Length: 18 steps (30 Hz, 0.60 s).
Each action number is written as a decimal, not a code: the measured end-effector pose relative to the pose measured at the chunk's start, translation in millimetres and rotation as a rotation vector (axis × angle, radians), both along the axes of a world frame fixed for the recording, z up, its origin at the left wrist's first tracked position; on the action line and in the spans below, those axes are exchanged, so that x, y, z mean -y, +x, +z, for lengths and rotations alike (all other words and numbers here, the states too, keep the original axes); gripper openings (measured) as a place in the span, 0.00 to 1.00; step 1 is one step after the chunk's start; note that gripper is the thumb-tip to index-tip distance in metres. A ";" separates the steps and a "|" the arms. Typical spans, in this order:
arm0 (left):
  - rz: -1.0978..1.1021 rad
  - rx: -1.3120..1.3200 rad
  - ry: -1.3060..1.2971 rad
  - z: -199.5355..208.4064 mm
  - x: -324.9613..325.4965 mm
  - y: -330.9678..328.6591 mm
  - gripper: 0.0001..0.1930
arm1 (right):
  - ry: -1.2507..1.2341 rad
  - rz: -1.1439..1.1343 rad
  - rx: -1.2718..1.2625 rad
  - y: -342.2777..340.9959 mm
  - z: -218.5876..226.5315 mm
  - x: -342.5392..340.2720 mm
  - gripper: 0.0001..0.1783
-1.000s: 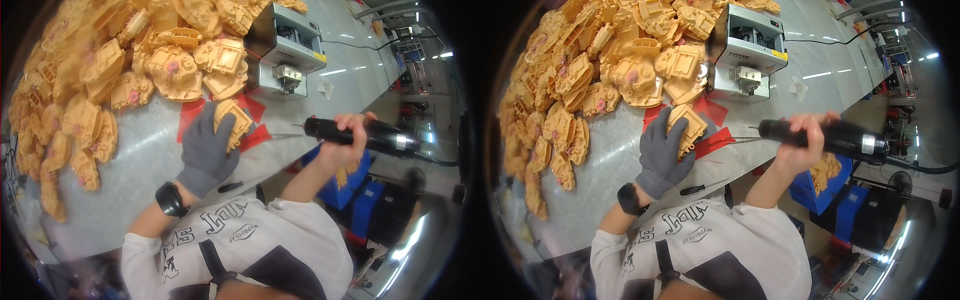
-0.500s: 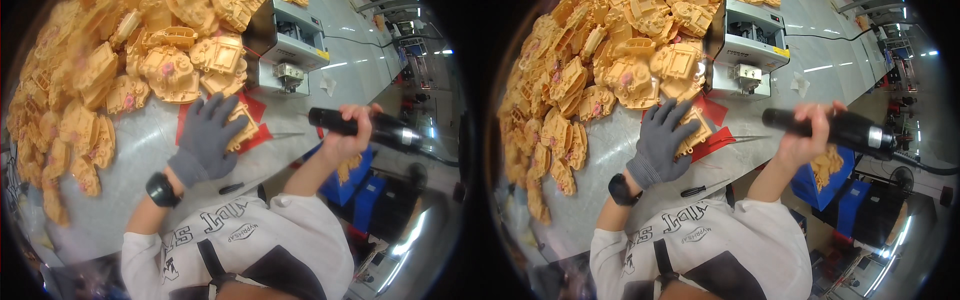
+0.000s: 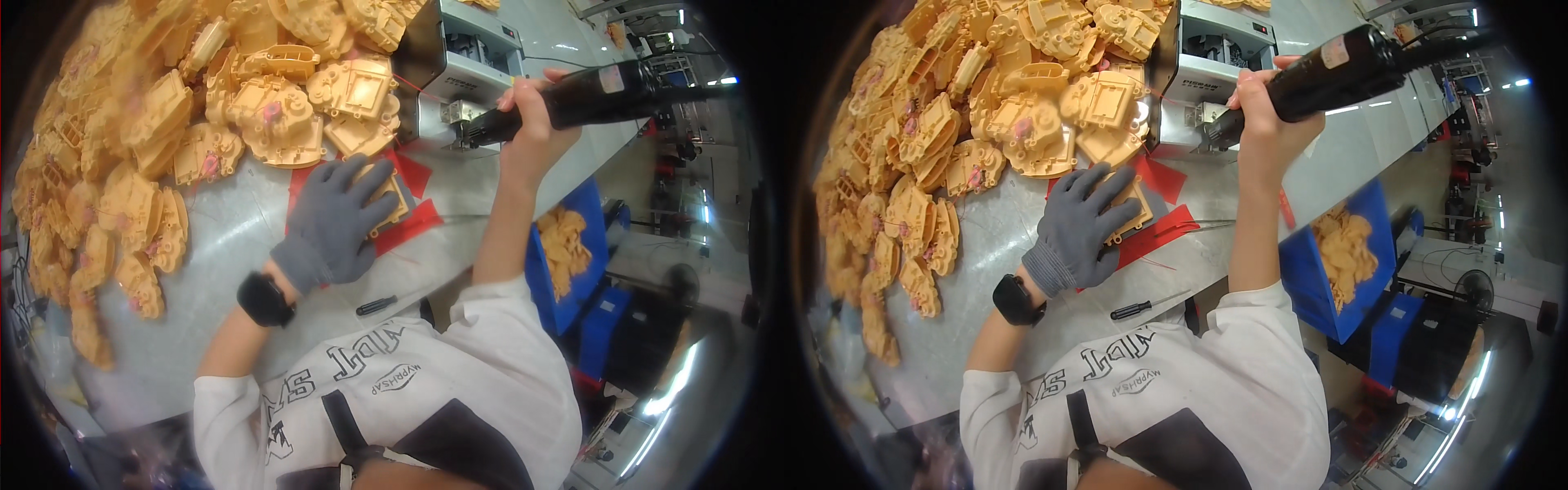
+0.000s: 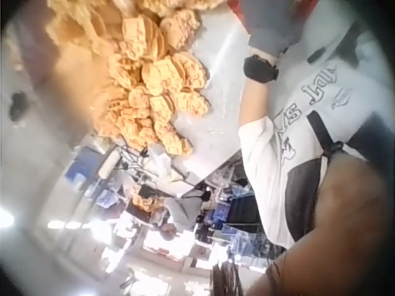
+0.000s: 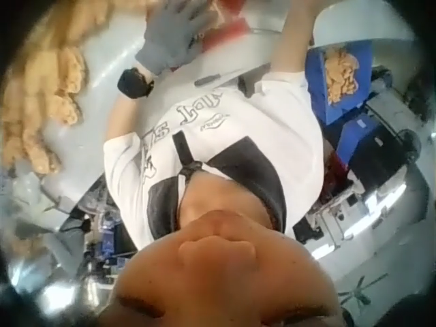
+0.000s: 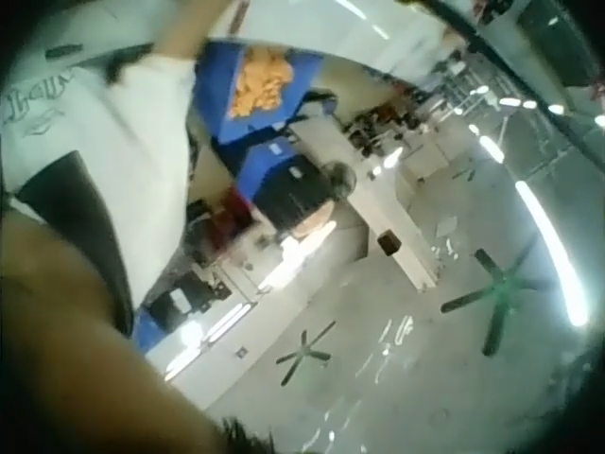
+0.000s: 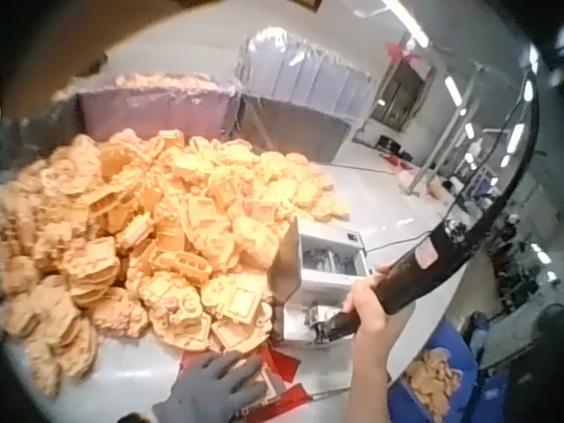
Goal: The person attaches plastic components to toy vehicle bases using an electric screwdriver to drive screws into the parts.
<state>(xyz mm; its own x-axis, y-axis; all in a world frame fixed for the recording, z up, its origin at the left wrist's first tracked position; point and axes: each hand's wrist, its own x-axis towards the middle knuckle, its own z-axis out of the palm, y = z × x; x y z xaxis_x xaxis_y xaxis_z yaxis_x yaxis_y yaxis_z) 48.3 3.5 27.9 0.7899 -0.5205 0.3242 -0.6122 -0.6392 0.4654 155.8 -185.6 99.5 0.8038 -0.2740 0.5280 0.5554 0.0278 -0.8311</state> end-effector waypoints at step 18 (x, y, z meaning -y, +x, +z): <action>0.313 -0.051 -0.184 -31.7 -5.2 -32.9 0.34 | 0.037 0.463 -0.025 -92.0 -5.1 -24.5 0.23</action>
<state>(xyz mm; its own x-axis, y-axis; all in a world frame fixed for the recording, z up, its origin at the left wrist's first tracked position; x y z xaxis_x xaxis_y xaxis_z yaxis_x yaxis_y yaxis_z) 15.4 8.7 -3.9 0.9191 -0.1878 0.3463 -0.3735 -0.6948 0.6146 63.8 -161.1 94.4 0.8586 0.0981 0.5032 0.4572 0.2977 -0.8381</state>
